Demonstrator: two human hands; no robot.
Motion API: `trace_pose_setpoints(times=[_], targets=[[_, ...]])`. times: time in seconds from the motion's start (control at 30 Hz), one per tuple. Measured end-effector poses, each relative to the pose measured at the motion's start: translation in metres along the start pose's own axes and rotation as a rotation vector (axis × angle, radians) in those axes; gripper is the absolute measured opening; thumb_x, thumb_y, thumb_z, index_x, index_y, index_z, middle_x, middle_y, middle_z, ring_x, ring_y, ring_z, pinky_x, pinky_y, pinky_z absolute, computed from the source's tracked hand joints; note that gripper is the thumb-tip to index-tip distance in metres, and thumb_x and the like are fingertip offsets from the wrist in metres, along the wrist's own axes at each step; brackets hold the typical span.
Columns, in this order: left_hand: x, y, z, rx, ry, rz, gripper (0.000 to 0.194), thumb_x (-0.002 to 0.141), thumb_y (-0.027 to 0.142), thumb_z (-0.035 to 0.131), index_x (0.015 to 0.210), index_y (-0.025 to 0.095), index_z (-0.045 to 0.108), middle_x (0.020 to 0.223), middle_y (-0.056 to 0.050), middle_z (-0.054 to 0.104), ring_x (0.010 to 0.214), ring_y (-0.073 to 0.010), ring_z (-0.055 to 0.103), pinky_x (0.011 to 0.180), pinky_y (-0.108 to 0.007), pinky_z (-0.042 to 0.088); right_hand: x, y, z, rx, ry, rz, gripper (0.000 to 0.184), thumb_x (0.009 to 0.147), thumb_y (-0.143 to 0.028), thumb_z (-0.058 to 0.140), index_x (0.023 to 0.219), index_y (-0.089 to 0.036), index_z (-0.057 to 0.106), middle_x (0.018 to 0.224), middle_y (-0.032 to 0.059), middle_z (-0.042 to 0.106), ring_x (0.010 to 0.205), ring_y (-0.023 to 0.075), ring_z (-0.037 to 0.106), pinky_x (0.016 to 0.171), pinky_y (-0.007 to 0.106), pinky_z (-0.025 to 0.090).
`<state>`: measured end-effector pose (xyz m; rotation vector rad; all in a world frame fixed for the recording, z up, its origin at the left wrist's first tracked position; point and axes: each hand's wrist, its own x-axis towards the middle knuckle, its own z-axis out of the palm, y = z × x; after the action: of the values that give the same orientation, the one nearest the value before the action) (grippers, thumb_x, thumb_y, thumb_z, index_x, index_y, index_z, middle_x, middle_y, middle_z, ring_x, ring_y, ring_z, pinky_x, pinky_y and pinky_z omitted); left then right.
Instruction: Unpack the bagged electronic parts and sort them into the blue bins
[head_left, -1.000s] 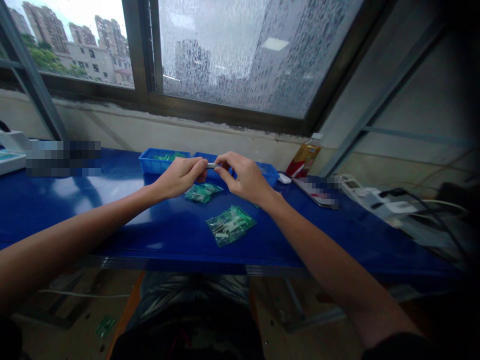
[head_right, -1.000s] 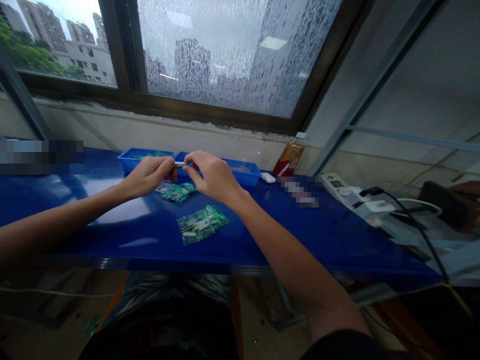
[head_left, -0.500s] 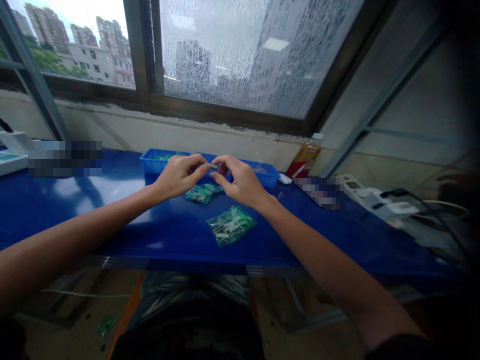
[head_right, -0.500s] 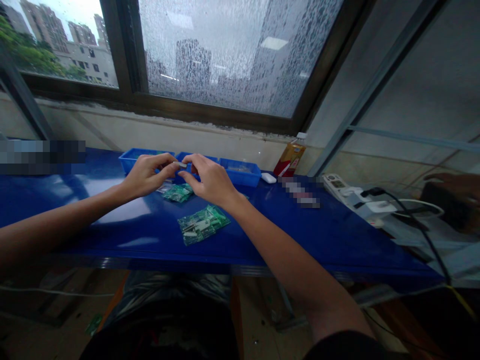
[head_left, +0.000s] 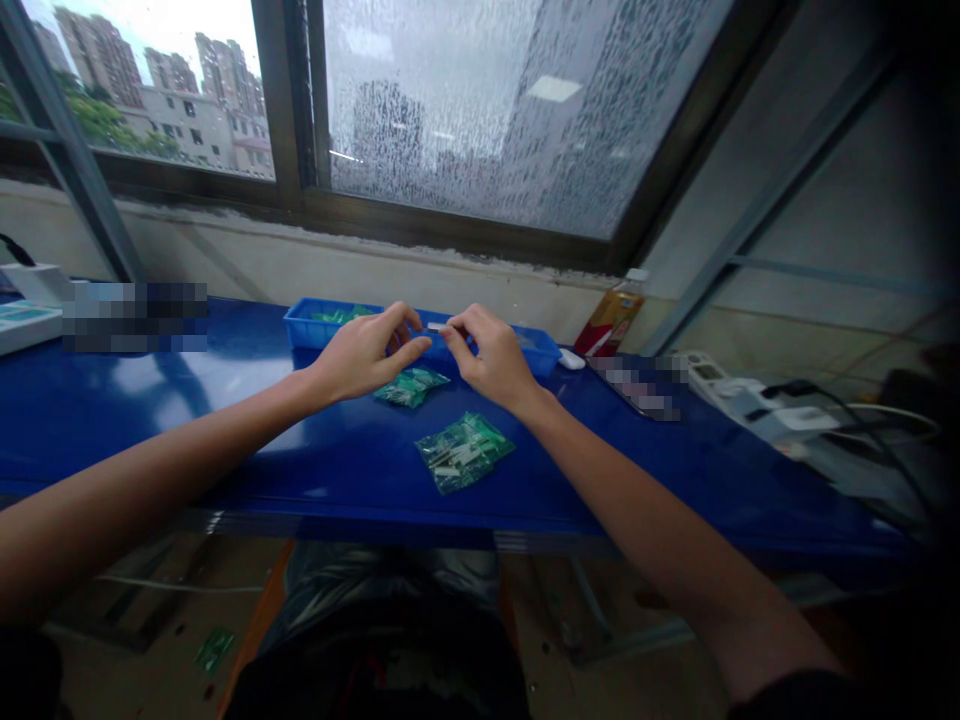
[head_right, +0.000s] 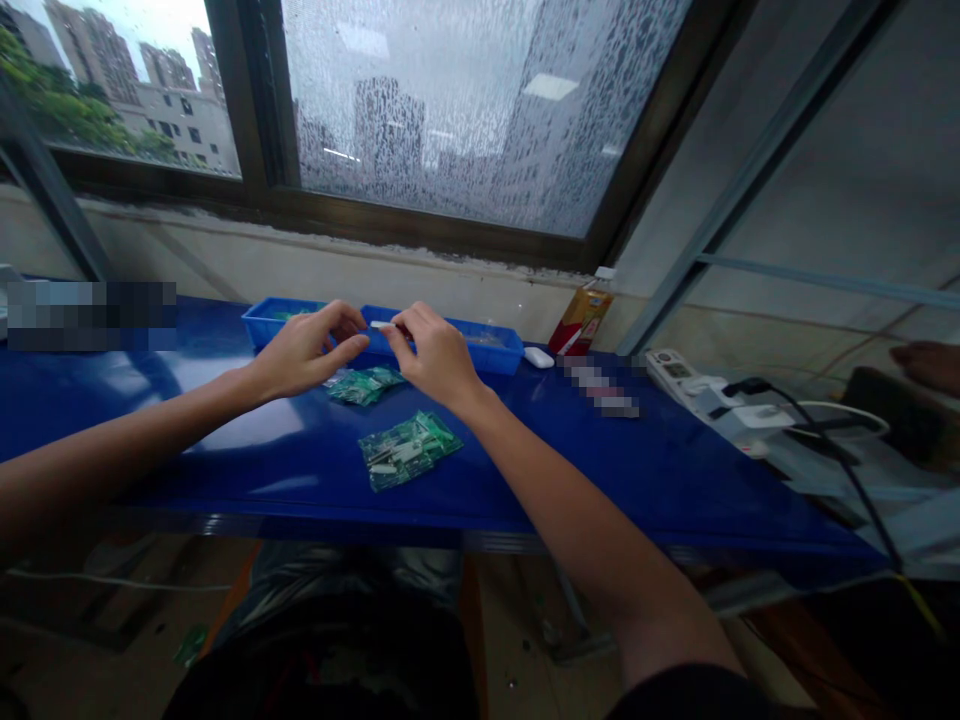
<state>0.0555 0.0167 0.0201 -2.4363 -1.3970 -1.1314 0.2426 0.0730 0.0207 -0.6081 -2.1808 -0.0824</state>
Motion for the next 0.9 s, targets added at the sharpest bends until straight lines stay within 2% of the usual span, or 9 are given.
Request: trace_pose_setpoints(times=[0.1,0.23,0.3,0.4,0.57,0.67,0.73,0.8,0.9], targets=[[-0.005,0.012,0.004,0.039,-0.205,0.087,0.041,0.087,0.051,0.039,0.088,0.016,0.060,0.083,-0.006,0.065,0.076,-0.0180,0.060,0.067,-0.030,0.045,0.002,0.022,0.006,-0.060,0.039,0.099,0.019,0.085,-0.032,0.050,0.078,-0.017,0.057,0.077,0.0040,0.053,0.071,0.0155,0.050,0.067,0.029,0.038],[-0.018,0.034,0.020,0.116,-0.406,0.234,0.055,0.079,0.064,0.044,0.100,0.016,0.061,0.098,-0.010,0.063,0.093,-0.0265,0.057,0.079,-0.039,0.044,0.004,0.047,0.019,-0.139,0.051,0.211,0.020,0.083,-0.033,0.053,0.077,-0.016,0.060,0.077,0.0057,0.054,0.072,0.0175,0.051,0.069,0.031,0.039],[-0.023,0.038,0.027,0.107,-0.446,0.253,0.055,0.078,0.063,0.046,0.101,0.015,0.061,0.100,-0.010,0.062,0.096,-0.0271,0.055,0.082,-0.040,0.043,0.006,0.054,0.027,-0.187,0.054,0.249,0.022,0.082,-0.036,0.054,0.079,-0.016,0.062,0.079,0.0072,0.055,0.076,0.0195,0.052,0.070,0.032,0.040],[-0.023,0.034,0.030,0.064,-0.443,0.209,0.042,0.079,0.054,0.052,0.094,0.016,0.061,0.098,-0.009,0.062,0.095,-0.0253,0.054,0.083,-0.039,0.043,0.006,0.058,0.035,-0.294,0.035,0.311,0.028,0.081,-0.041,0.054,0.084,-0.016,0.064,0.086,0.0108,0.058,0.086,0.0245,0.051,0.073,0.036,0.040],[-0.012,0.010,0.022,-0.106,-0.347,-0.038,0.016,0.078,0.029,0.060,0.086,0.016,0.055,0.077,-0.002,0.061,0.068,-0.0148,0.055,0.062,-0.027,0.042,0.004,0.045,0.023,-0.291,0.046,0.359,0.032,0.083,-0.044,0.049,0.088,-0.016,0.064,0.090,0.0116,0.061,0.091,0.0259,0.052,0.077,0.038,0.040],[-0.002,-0.005,0.012,-0.176,-0.083,-0.102,0.011,0.076,0.020,0.062,0.076,0.017,0.051,0.070,0.001,0.057,0.059,-0.0099,0.049,0.056,-0.023,0.039,0.004,0.021,0.011,0.015,0.032,0.431,0.038,0.085,-0.050,0.044,0.084,-0.017,0.063,0.071,0.0058,0.059,0.072,0.0189,0.055,0.069,0.032,0.041],[0.002,-0.012,0.006,-0.148,0.139,-0.076,0.012,0.076,0.018,0.062,0.074,0.017,0.051,0.070,0.001,0.056,0.060,-0.0092,0.048,0.056,-0.022,0.038,0.005,0.002,0.009,0.364,-0.064,0.561,0.048,0.085,-0.059,0.037,0.087,-0.017,0.061,0.060,0.0021,0.056,0.057,0.0149,0.053,0.058,0.029,0.041],[0.002,-0.015,0.002,-0.092,0.263,0.007,0.009,0.076,0.015,0.060,0.075,0.017,0.052,0.073,0.000,0.055,0.063,-0.0097,0.049,0.058,-0.023,0.040,0.004,-0.016,0.012,0.729,-0.177,0.711,0.053,0.083,-0.064,0.034,0.090,-0.018,0.059,0.057,0.0010,0.056,0.051,0.0135,0.053,0.052,0.026,0.040],[-0.003,-0.014,0.004,-0.042,0.198,0.180,0.009,0.077,0.009,0.054,0.080,0.017,0.055,0.084,-0.003,0.056,0.077,-0.0128,0.054,0.067,-0.025,0.044,0.003,-0.032,0.022,1.062,-0.177,0.833,0.040,0.079,-0.057,0.048,0.080,-0.018,0.057,0.062,0.0013,0.059,0.054,0.0120,0.055,0.053,0.025,0.042]])
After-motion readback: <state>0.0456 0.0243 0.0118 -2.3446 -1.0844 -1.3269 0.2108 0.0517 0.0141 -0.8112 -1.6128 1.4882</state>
